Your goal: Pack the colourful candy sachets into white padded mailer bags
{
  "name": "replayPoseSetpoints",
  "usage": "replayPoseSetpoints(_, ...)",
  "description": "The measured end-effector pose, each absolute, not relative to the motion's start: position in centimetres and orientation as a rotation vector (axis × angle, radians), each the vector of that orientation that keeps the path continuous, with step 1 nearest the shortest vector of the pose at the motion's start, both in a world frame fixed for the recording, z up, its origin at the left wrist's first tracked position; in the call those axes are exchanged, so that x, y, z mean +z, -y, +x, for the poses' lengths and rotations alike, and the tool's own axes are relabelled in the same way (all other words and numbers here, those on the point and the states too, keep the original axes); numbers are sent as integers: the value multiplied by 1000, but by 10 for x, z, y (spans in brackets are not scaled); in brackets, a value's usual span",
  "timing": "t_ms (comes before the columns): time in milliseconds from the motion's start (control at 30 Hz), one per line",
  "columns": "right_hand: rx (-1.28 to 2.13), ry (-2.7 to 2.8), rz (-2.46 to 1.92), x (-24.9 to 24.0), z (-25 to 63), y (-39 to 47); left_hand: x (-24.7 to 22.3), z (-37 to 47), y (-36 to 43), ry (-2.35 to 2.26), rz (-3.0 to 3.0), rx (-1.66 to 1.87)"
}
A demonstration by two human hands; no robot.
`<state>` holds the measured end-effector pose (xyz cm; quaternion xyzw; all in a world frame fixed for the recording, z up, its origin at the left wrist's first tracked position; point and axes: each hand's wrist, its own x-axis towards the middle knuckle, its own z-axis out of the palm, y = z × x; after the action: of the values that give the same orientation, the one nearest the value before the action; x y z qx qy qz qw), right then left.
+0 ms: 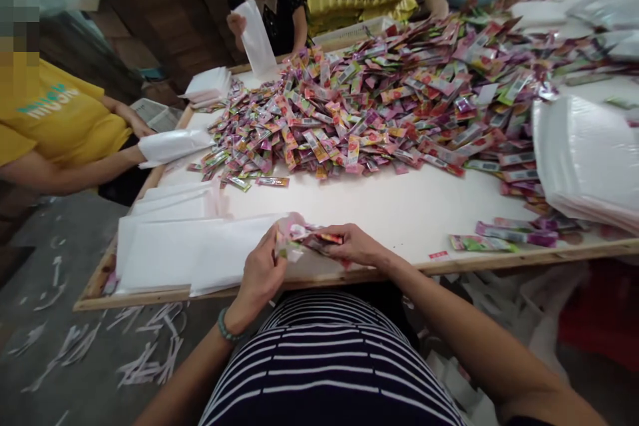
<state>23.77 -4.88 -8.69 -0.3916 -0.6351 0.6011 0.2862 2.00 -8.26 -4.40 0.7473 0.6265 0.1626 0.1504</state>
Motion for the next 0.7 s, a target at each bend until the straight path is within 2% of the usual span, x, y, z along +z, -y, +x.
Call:
replayPoseSetpoints(167, 635, 2463, -1083, -76, 237, 52, -59, 25, 77, -1616, 2177, 483)
replayPoseSetpoints(300, 357, 2641, -998, -72, 232, 55, -61, 32, 76, -1453, 2225, 463)
replayPoseSetpoints(433, 307, 2669, -979, -74, 224, 50, -52, 43, 74, -1357, 2246, 484)
replayPoseSetpoints(567, 559, 2648, -927, -68, 219, 39, -41, 55, 73, -1318, 2170, 589)
replayPoseSetpoints(700, 818, 2588, -842, -34, 224, 28, -31, 62, 70, -1366, 1914, 807)
